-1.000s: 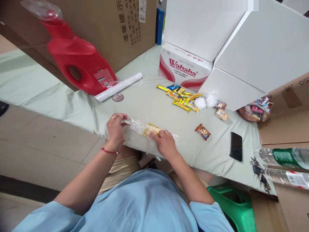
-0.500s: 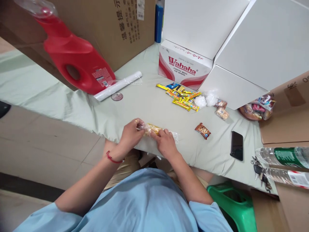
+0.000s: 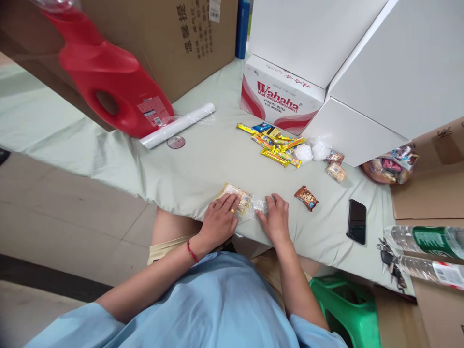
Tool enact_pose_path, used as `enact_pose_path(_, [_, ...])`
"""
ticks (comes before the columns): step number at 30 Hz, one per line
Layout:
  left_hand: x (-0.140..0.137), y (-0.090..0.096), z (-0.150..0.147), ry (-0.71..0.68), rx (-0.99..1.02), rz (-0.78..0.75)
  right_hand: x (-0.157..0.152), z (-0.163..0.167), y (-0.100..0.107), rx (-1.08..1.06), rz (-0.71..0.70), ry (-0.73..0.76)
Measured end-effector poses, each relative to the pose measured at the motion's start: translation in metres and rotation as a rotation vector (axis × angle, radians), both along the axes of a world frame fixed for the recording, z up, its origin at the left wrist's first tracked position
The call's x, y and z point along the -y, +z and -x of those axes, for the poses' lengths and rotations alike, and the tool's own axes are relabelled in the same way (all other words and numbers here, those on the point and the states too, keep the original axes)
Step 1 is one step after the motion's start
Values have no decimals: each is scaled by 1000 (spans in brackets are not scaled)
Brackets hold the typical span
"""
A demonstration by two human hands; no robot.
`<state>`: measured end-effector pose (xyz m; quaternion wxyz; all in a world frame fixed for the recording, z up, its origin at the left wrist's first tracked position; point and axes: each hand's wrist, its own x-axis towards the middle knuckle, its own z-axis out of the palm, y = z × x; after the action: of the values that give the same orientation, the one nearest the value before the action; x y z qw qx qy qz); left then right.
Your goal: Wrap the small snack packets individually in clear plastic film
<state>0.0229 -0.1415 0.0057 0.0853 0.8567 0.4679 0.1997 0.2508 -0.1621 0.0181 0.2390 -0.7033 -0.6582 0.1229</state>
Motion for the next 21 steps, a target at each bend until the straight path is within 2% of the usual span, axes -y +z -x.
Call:
enact_pose_path(4, [-1, -6, 0, -10, 13, -15, 1, 4, 10, -98, 63, 48])
enact_pose_path(7, [-2, -9, -1, -20, 11, -25, -19, 25, 27, -150, 121, 75])
enact_pose_path(10, [-3, -11, -3, -31, 2, -27, -53, 61, 39, -14, 131, 140])
enact_pose_path(14, [-3, -10, 3, -14, 44, -14, -87, 109, 45, 213, 258, 176])
enact_pose_path(17, [5, -10, 19, -58, 167, 16, -87, 128, 45, 288, 282, 198])
enact_pose_path(21, [23, -16, 51, -77, 315, 39, -65, 135, 36, 320, 180, 227])
